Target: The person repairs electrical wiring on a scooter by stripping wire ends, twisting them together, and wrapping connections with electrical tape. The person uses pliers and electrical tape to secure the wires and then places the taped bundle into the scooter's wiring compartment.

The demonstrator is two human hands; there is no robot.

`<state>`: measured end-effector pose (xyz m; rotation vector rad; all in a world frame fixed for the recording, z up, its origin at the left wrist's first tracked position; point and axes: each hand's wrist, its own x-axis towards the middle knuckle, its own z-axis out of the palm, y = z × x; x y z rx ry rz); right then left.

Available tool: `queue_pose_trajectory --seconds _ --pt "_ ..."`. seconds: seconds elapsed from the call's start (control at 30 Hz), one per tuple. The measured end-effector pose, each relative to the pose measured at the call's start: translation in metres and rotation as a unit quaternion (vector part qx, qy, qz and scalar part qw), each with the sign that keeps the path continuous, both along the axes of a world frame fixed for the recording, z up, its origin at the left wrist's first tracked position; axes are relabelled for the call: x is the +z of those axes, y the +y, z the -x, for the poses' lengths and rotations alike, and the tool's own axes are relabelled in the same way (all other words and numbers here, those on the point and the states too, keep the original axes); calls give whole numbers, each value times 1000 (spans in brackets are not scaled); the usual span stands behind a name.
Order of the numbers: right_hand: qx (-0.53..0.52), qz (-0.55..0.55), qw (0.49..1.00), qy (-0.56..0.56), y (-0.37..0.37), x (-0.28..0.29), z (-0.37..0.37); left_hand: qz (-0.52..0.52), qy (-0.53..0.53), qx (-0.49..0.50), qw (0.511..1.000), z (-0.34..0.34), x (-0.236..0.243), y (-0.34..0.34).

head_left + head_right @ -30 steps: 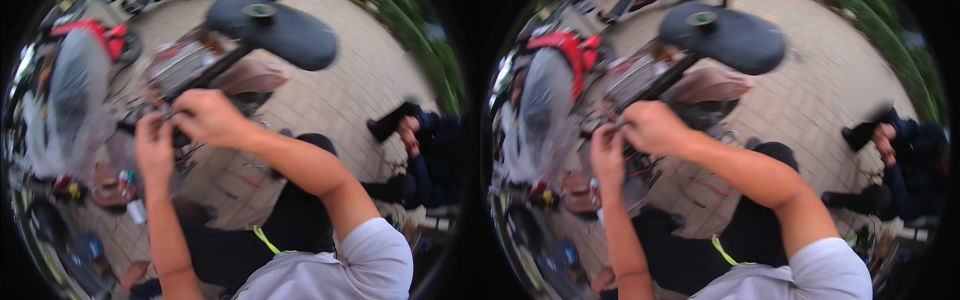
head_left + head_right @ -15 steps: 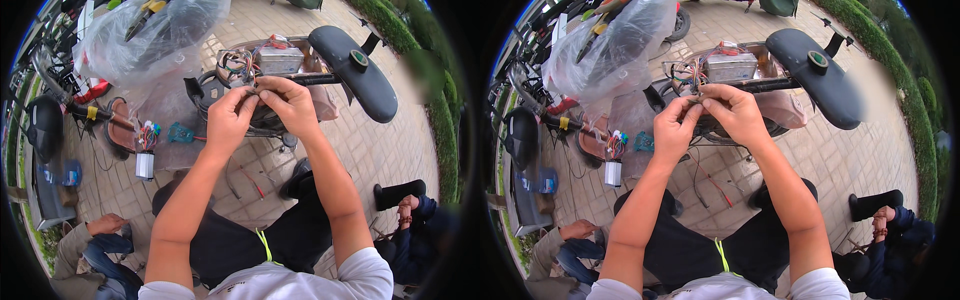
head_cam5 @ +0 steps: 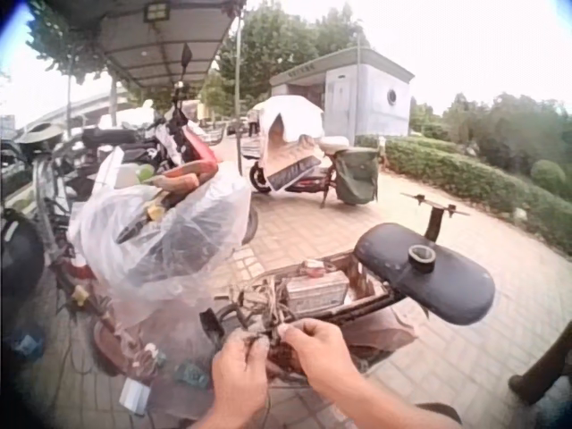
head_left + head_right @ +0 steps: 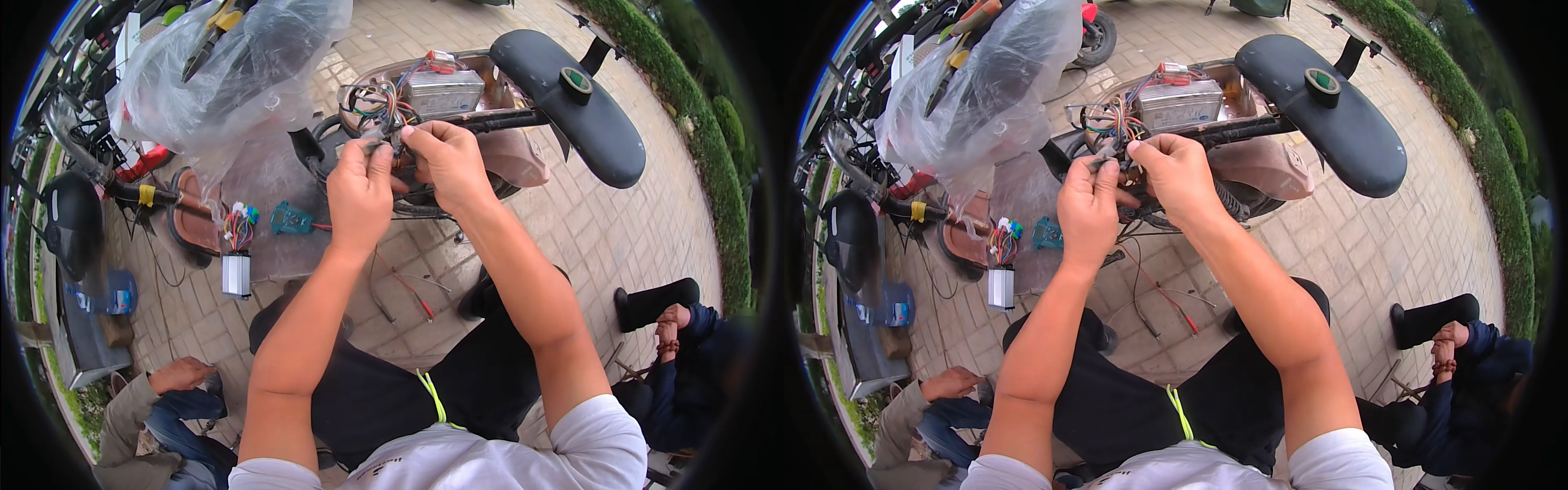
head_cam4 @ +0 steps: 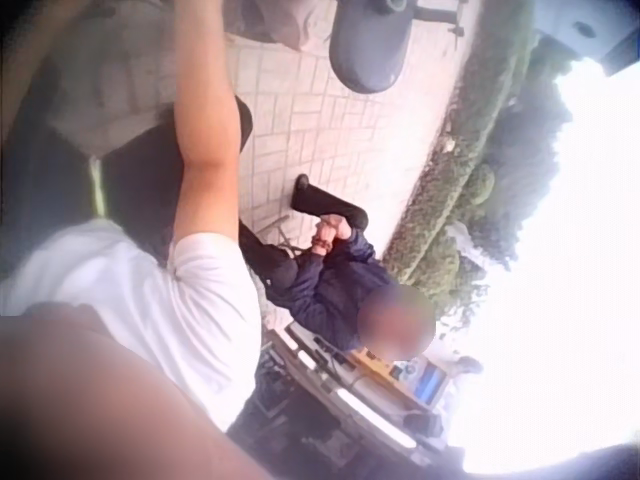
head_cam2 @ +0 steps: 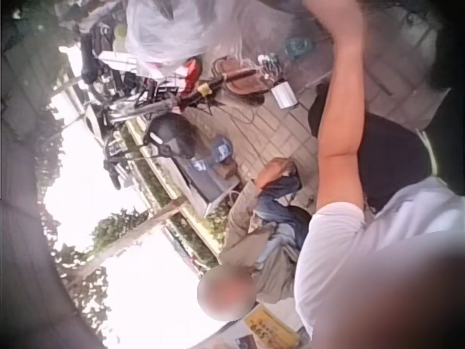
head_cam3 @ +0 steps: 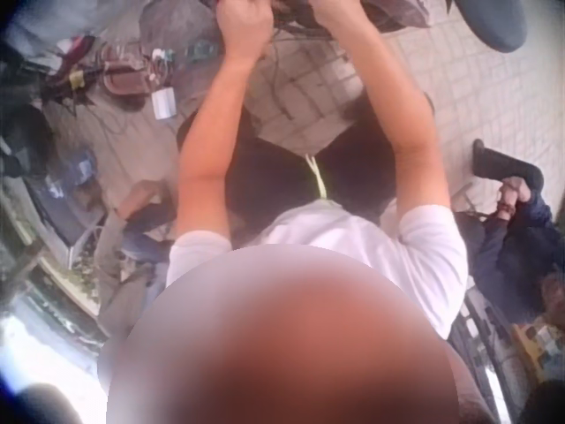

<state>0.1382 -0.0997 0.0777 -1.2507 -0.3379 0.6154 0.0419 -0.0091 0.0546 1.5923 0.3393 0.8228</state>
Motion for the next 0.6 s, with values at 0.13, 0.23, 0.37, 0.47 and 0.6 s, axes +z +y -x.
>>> queue_pose_trajectory --seconds 0.13,0.23,0.37,0.47,0.6 --pt "-8 -89 995 39 4 -13 2 109 35 -8 993 -6 4 5" --pt "23 -120 992 17 0 -20 -4 107 68 -9 992 -12 8 7" --pt "82 -75 993 -41 -12 -17 -8 119 83 -57 988 -12 6 15" --pt "90 -5 984 -150 -17 -15 -8 130 75 -100 984 -9 6 22" --pt "65 31 964 -256 -12 -25 -11 99 95 -124 983 -8 -1 25"
